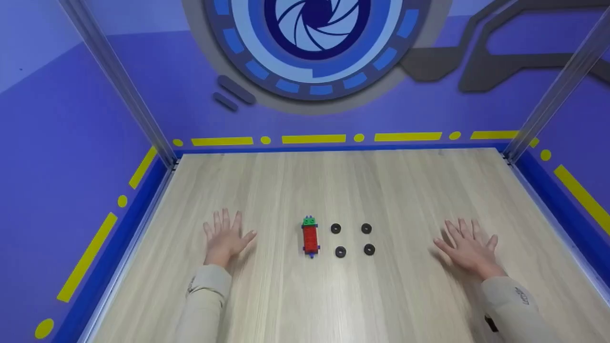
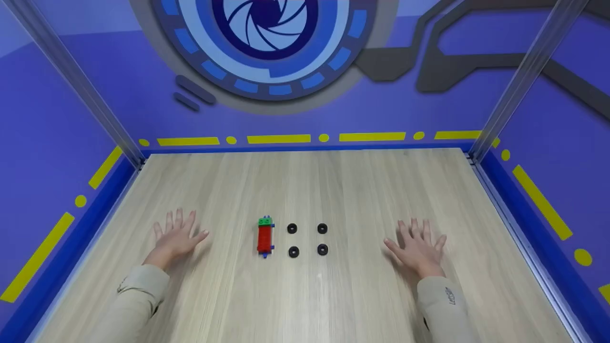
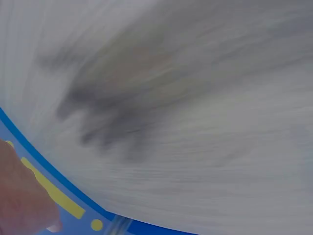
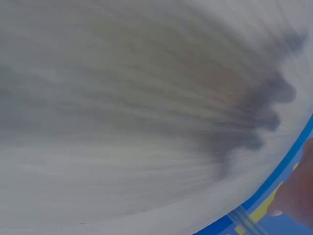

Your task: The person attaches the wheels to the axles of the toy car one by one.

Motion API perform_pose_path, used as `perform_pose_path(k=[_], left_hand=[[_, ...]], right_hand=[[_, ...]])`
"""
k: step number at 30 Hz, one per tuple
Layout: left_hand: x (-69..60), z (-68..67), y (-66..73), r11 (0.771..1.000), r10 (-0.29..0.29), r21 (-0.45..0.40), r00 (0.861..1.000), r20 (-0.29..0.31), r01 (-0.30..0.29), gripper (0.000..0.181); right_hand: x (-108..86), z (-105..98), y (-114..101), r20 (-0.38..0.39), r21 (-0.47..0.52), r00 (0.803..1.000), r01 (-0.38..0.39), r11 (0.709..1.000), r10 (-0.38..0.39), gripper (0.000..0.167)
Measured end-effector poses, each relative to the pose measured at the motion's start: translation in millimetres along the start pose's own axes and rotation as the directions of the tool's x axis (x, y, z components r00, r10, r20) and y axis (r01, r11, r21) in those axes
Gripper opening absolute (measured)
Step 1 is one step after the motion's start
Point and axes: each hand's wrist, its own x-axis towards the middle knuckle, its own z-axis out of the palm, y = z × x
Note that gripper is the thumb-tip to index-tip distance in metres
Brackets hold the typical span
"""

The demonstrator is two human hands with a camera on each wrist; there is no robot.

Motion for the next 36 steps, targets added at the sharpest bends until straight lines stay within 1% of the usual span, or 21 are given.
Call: perform_pose_path(k=[3,6,9,14,18,23,26,28,29,30,31,33,35,36], left_hand=[[2.9,-2.1,13.2,0.999,0.037,0.011,0.999,-0.004,-0.037,0.075],[2.9,-2.8,27.9,0.997,0.075,0.006,0.997,-0.021,-0.075,0.076],[3.3,-1.2,43.2,0.993,0.114,-0.019,0.993,-0.044,-0.114,0.077],[7.3,5.1,67.4,0.988,0.151,-0.026,0.987,-0.046,-0.152,0.076],[11.3,14.3,82.6,0.983,0.181,-0.018,0.983,-0.038,-0.182,0.074],[11.4,23.7,99.1,0.972,0.222,-0.071,0.975,-0.017,-0.223,0.072],[11.4,26.4,108.8,0.964,0.228,-0.138,0.973,-0.015,-0.228,0.069],[13.1,27.9,114.6,0.954,0.216,-0.209,0.976,-0.013,-0.214,0.067],[14.0,28.5,117.3,0.946,0.207,-0.255,0.978,-0.009,-0.203,0.066],[14.7,29.0,120.0,0.932,0.195,-0.312,0.981,-0.001,-0.185,0.064],[15.5,29.8,122.5,0.913,0.185,-0.371,0.983,0.005,-0.17,0.063],[16.7,31.4,126.8,0.866,0.167,-0.481,0.986,0.018,-0.138,0.061],[17.5,33.9,130.2,0.822,0.159,-0.558,0.987,0.035,-0.113,0.06],[17.9,35.4,131.5,0.807,0.158,-0.582,0.987,0.042,-0.104,0.06]], right_hand=[[2.9,0.4,-7.0,-0.008,-0.004,1.0,0.014,1.0,-0.014,0.08],[6.2,1.3,-16.4,-0.007,0.0,0.999,0.036,0.999,-0.036,0.079],[9.2,3.2,-26.2,-0.008,-0.005,0.998,0.06,0.998,-0.06,0.079],[12.3,7.9,-42.7,-0.02,-0.022,0.995,0.099,0.995,-0.099,0.078],[13.7,12.3,-55.7,-0.024,-0.033,0.992,0.125,0.992,-0.126,0.078],[14.7,20.3,-73.1,-0.051,-0.022,0.985,0.165,0.986,-0.166,0.076],[14.0,25.1,-84.2,-0.069,0.004,0.978,0.196,0.981,-0.195,0.076],[13.2,27.0,-91.4,-0.085,0.029,0.973,0.218,0.976,-0.215,0.077],[12.7,27.7,-95.0,-0.094,0.049,0.97,0.228,0.973,-0.222,0.078],[12.3,28.3,-98.7,-0.099,0.079,0.97,0.232,0.97,-0.224,0.078],[12.0,28.9,-102.3,-0.106,0.112,0.968,0.237,0.965,-0.225,0.077],[12.0,30.8,-109.0,-0.113,0.188,0.969,0.236,0.953,-0.218,0.074],[12.2,33.1,-115.3,-0.101,0.289,0.975,0.219,0.932,-0.198,0.07],[12.6,34.5,-118.2,-0.09,0.345,0.979,0.204,0.916,-0.183,0.067]])
